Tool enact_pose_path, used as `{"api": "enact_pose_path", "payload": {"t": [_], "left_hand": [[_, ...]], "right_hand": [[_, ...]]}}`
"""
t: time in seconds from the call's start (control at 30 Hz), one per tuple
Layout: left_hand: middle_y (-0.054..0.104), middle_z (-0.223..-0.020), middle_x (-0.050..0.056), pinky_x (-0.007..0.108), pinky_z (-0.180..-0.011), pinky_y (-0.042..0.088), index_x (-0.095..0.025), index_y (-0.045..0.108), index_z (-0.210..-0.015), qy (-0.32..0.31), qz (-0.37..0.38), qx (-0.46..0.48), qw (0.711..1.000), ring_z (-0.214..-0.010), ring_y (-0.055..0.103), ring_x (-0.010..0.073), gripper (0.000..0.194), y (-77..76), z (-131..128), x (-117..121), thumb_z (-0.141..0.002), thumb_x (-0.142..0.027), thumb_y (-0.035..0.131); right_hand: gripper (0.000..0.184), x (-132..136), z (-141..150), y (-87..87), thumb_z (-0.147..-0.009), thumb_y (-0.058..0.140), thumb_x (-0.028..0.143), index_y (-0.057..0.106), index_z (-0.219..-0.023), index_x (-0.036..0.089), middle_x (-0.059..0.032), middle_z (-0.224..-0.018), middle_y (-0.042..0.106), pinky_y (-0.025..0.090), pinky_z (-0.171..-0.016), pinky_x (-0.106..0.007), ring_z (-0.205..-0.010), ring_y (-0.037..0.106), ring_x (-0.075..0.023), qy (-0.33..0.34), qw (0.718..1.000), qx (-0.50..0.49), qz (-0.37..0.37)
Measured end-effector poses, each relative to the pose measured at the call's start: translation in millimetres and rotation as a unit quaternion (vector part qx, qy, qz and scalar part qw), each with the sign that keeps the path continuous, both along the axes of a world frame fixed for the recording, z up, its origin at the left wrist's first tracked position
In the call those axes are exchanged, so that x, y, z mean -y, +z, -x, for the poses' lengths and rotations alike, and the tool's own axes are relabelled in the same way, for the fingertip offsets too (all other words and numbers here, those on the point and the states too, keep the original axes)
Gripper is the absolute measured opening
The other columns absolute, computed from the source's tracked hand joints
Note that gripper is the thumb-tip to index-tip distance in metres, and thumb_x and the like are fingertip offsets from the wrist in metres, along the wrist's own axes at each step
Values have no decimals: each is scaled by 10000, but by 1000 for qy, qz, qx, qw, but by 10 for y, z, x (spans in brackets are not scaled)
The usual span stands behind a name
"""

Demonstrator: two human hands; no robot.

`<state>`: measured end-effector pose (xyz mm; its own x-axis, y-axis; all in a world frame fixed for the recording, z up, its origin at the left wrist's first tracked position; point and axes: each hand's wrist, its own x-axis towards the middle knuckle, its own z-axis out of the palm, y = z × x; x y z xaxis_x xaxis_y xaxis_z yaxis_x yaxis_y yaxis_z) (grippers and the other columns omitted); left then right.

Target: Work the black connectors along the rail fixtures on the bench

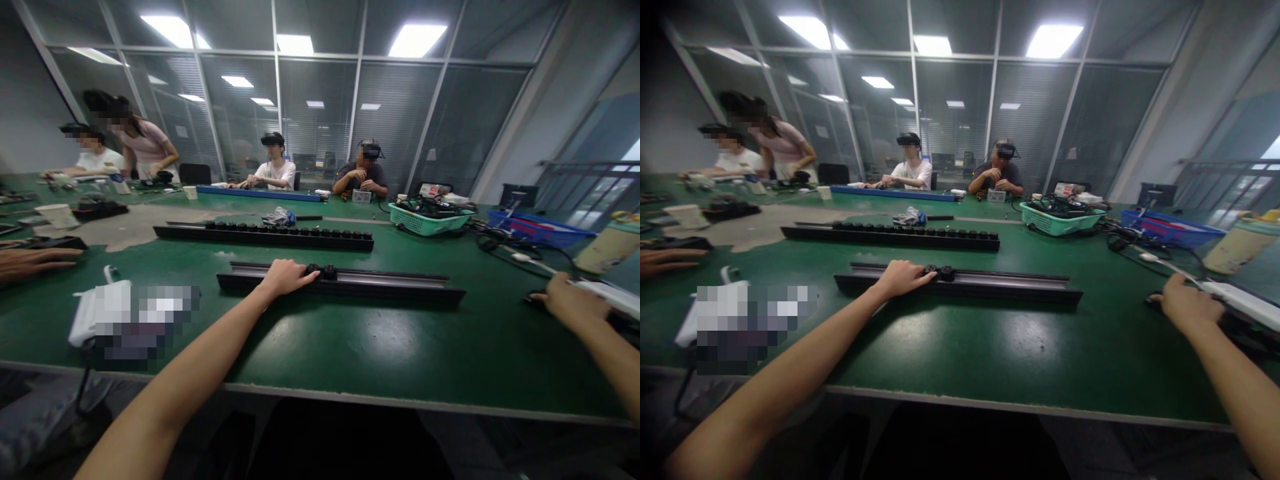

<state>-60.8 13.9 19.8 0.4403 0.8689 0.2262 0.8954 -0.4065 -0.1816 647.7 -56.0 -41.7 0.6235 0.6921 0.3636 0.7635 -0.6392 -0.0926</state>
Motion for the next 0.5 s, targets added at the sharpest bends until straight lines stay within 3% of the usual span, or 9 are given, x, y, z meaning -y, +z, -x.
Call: {"api": "enact_pose_path", "payload": {"t": [0.07,0.13,0.23,0.33,0.4,0.5], "left_hand": [[778,-884,187,344,-732,431,-190,799,-877,-1,2,5,1000,-882,747,325,875,-9,2,-11,-991,-777,159],[777,-879,186,342,-737,429,-190,798,-880,0,3,7,1000,-887,745,324,871,-12,3,-15,-991,-777,164],[776,-877,188,342,-727,424,-184,794,-875,-1,3,5,1000,-886,744,331,876,-8,4,-13,-992,-775,159],[777,-877,185,337,-715,417,-182,792,-877,-3,3,2,1000,-882,745,332,864,-3,7,-12,-999,-763,164],[776,-872,182,334,-712,414,-183,793,-881,-6,4,3,1000,-879,745,328,860,-6,10,-13,-1001,-761,169],[777,-877,185,343,-711,419,-187,800,-885,-7,4,4,1000,-880,744,332,883,-16,11,-15,-995,-774,149]], "right_hand": [[502,-18,418,144,-1005,522,342,497,-1442,95,-452,-1039,636,388,-750,-547,-1162,665,-469,5,999,1,54],[446,-54,977,331,-1019,517,326,521,-1403,100,-386,-1051,662,389,-758,-495,-1123,680,-413,47,996,30,62],[390,-119,1891,596,-1064,424,349,541,-1353,116,-312,-1096,681,399,-763,-428,-1052,687,-345,161,983,74,56],[371,-184,2722,748,-1066,417,406,538,-1316,161,-202,-1095,708,433,-784,-376,-978,680,-311,287,955,59,51],[383,-227,3198,772,-1069,407,433,546,-1295,156,-170,-1074,709,452,-824,-369,-971,664,-294,383,922,33,47],[447,-294,3794,726,-1059,433,514,563,-1303,163,-159,-1144,687,449,-957,-376,-1102,616,-296,537,843,6,45]]}}
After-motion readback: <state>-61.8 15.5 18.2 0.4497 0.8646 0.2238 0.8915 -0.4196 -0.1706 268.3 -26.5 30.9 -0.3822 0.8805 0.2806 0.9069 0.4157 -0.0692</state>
